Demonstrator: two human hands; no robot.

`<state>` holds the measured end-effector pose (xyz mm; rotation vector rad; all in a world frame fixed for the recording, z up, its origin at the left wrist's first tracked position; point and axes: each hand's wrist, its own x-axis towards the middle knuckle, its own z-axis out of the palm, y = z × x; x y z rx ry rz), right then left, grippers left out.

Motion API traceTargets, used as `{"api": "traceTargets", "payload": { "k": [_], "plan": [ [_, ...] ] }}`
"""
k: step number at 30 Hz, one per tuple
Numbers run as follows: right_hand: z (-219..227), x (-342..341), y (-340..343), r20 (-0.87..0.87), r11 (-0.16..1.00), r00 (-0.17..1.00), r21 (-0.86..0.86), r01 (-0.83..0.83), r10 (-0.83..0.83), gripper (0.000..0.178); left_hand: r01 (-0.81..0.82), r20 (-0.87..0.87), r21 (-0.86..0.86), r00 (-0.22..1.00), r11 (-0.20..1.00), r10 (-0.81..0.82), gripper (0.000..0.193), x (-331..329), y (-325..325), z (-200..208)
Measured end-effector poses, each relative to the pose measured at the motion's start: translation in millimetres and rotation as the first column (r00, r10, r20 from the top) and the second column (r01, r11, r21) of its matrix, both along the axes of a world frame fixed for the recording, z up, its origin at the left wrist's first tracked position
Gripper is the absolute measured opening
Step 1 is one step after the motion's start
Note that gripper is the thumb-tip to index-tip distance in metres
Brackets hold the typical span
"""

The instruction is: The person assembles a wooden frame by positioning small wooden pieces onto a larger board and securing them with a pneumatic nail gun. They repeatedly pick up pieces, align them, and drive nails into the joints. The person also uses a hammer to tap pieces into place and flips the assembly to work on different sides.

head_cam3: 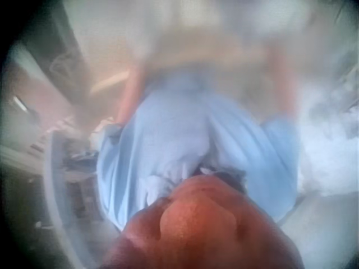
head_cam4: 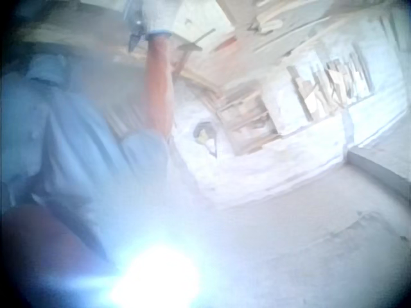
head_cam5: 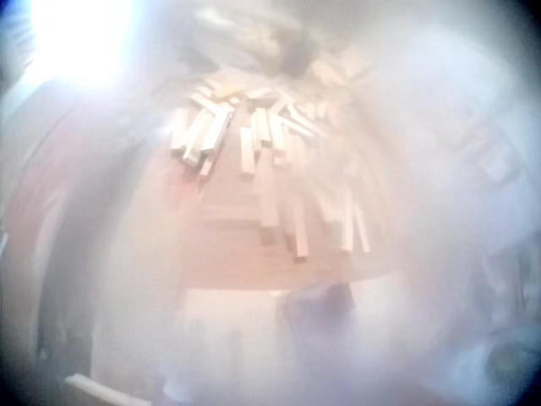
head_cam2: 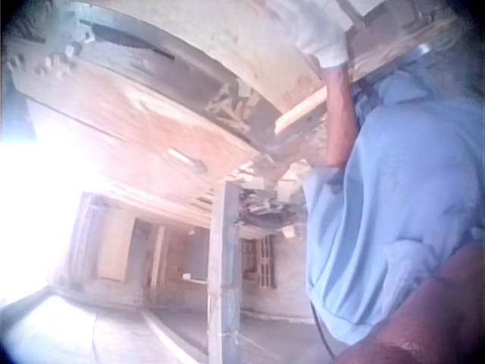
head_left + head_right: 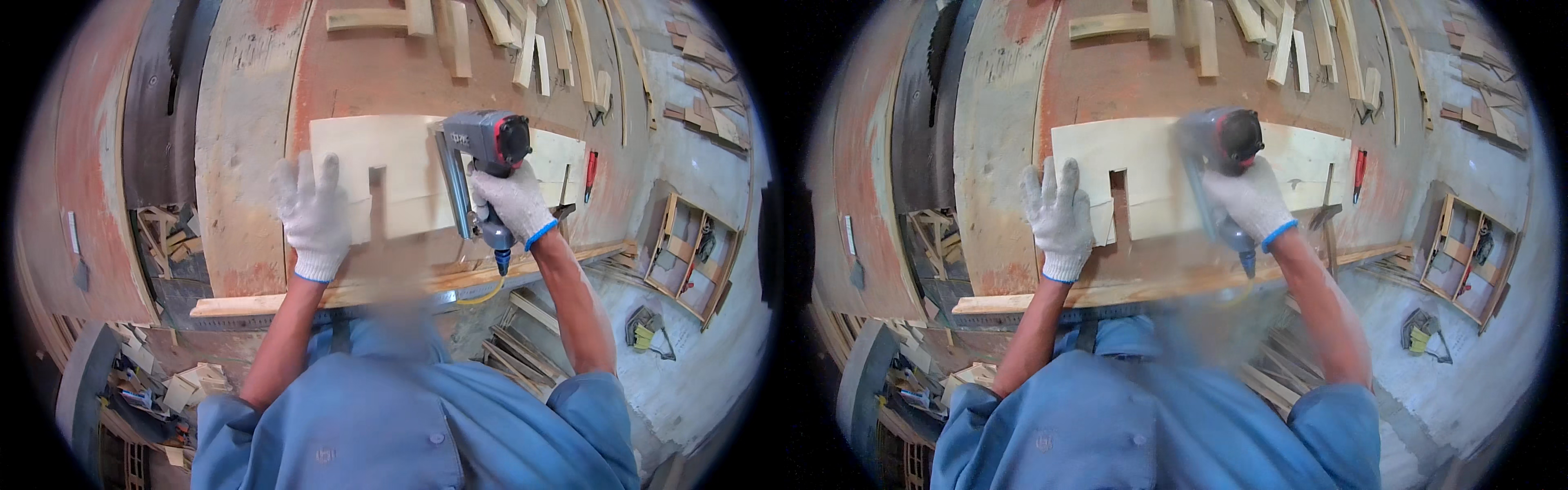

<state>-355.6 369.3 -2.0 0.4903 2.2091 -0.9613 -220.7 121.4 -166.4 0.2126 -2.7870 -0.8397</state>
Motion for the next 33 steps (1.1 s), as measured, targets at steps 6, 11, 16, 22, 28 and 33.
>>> {"api": "traceTargets", "payload": {
  "k": [6,11,16,22,28,33],
  "plan": [
    [8,-2,-21,0.042,0.999,0.998,0.017,-0.050,0.049,0.025,-0.027,0.019,0.051,0.999,0.998,0.026,0.065,-2,0,6],
    [2,3,-58,0.026,1.000,1.000,-0.023,-0.008,0.009,0.021,-0.028,0.070,0.065,0.997,0.997,0.024,0.064,-4,-1,8],
    [14,-4,-67,0.114,0.995,0.993,-0.094,0.044,-0.033,0.019,-0.047,0.028,0.059,0.999,0.997,0.046,0.061,-5,-1,3],
    [21,-2,-96,0.049,0.988,0.991,-0.090,-0.124,0.128,0.024,-0.060,0.019,0.080,0.998,0.995,0.059,0.061,-5,-2,8],
    [18,-1,-128,0.069,0.978,0.978,-0.090,-0.191,0.197,0.019,-0.053,0.062,0.077,0.997,0.996,0.048,0.061,-6,-1,8],
    [10,13,-136,0.010,0.975,0.976,-0.031,-0.218,0.219,0.008,-0.051,0.051,0.150,0.998,0.987,0.044,0.063,-7,-4,14]
  ]
}}
